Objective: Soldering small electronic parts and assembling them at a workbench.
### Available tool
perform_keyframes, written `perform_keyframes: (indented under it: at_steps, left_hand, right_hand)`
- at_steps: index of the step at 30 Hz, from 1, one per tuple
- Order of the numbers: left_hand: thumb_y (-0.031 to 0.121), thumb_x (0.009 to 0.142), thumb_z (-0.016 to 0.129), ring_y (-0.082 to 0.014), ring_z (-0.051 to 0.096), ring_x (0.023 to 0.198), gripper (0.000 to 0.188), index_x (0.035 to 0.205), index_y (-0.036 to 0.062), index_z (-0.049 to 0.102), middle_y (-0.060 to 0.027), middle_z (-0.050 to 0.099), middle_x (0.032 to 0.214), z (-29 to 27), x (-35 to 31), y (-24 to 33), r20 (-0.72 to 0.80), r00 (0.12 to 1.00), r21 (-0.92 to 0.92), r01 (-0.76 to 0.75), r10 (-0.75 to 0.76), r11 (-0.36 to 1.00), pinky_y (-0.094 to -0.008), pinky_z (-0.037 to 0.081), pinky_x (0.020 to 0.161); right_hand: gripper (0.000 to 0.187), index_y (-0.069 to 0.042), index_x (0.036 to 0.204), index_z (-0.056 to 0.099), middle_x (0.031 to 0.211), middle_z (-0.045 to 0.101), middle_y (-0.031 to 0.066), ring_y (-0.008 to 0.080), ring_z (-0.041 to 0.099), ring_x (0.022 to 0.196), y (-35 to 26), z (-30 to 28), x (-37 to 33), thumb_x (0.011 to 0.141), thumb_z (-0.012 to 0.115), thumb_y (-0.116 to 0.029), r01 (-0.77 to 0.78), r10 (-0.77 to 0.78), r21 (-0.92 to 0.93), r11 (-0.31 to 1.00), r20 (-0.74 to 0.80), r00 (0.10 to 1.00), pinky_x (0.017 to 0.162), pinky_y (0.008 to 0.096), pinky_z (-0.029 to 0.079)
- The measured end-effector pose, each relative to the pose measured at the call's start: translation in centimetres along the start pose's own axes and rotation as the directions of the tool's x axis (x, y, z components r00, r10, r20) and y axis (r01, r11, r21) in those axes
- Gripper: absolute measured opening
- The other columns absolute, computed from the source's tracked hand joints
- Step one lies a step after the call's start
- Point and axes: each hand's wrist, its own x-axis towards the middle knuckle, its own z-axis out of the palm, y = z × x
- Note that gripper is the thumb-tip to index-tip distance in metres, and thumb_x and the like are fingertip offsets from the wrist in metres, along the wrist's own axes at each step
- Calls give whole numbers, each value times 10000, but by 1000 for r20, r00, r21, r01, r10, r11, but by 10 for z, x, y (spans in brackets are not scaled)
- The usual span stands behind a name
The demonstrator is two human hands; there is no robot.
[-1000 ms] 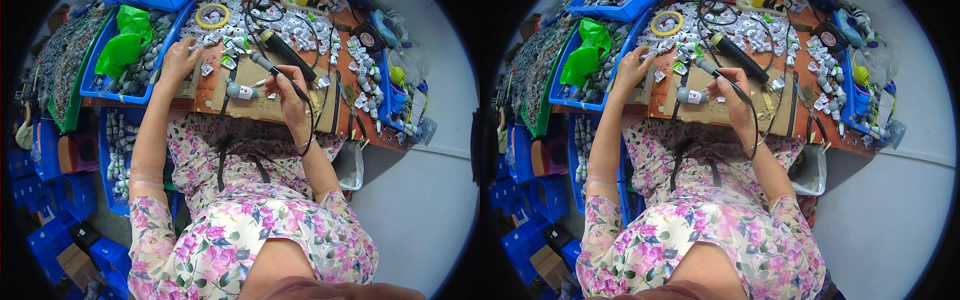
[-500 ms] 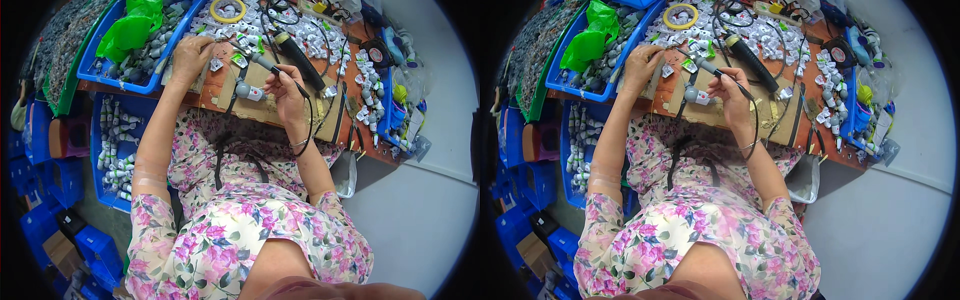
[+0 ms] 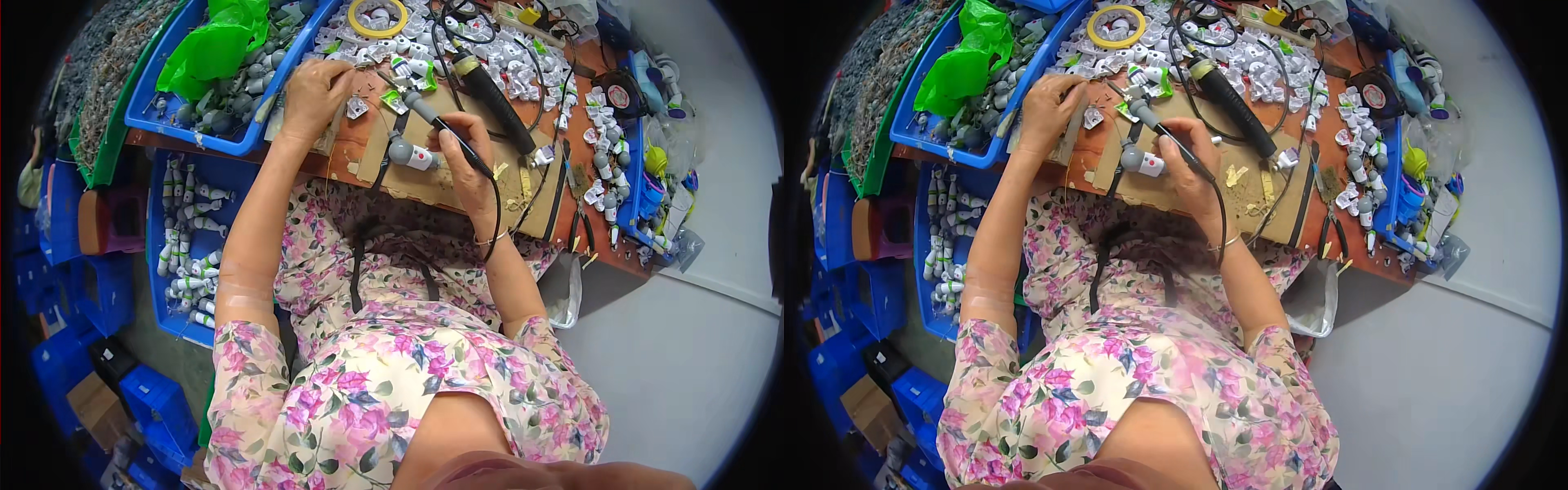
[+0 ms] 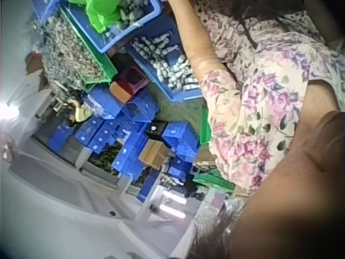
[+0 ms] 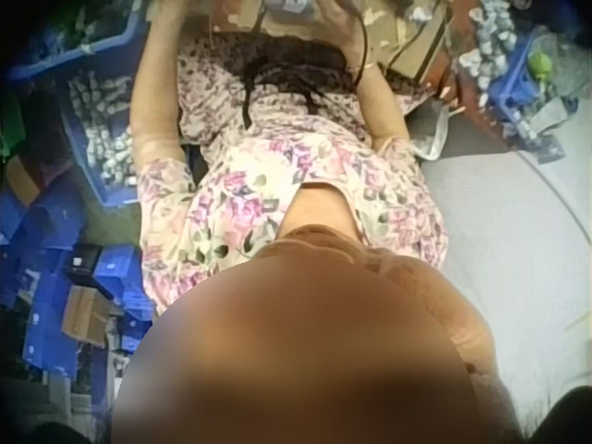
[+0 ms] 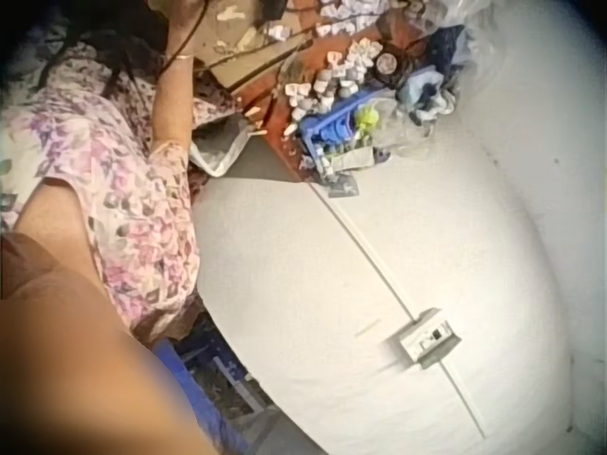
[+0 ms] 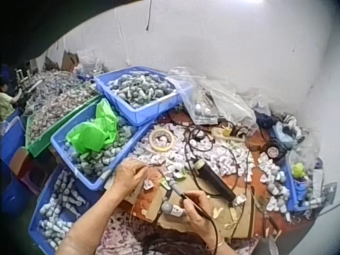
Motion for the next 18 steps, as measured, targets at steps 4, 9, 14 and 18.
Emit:
perform_keyframes:
  at_steps: [4,9,14,18]
  left_hand:
    - [181,824,666,-303,628,787,123,830,66,710,-101,687,807,2,0,-1,-18,1000,17,-13,13,1000,-403,495,735]
    - [182,847,673,-269,658,862,155,911,48,720,-113,703,898,-2,0,2,61,998,88,20,-26,996,-353,519,768]
    - [183,820,677,-291,630,777,121,829,69,715,-88,692,801,2,0,0,-25,999,44,-23,24,999,-393,500,727]
    - [182,819,678,-290,630,775,120,828,67,713,-86,693,802,2,0,0,-25,999,46,-21,22,999,-389,500,726]
  right_hand:
    - [239,3,1135,520,967,630,89,144,628,890,4,3,1,970,547,-167,-27,27,59,998,8,1000,824,301,518]
    - [247,8,1130,515,972,629,92,144,625,893,3,5,4,967,553,-173,-50,49,91,995,7,999,832,301,512]
    - [253,10,1127,514,969,626,93,145,619,896,0,7,5,969,547,-185,-76,77,145,986,-2,997,838,299,503]
    - [233,6,1139,499,959,618,70,117,628,874,2,6,7,961,553,-135,-78,78,181,980,6,997,824,269,518]
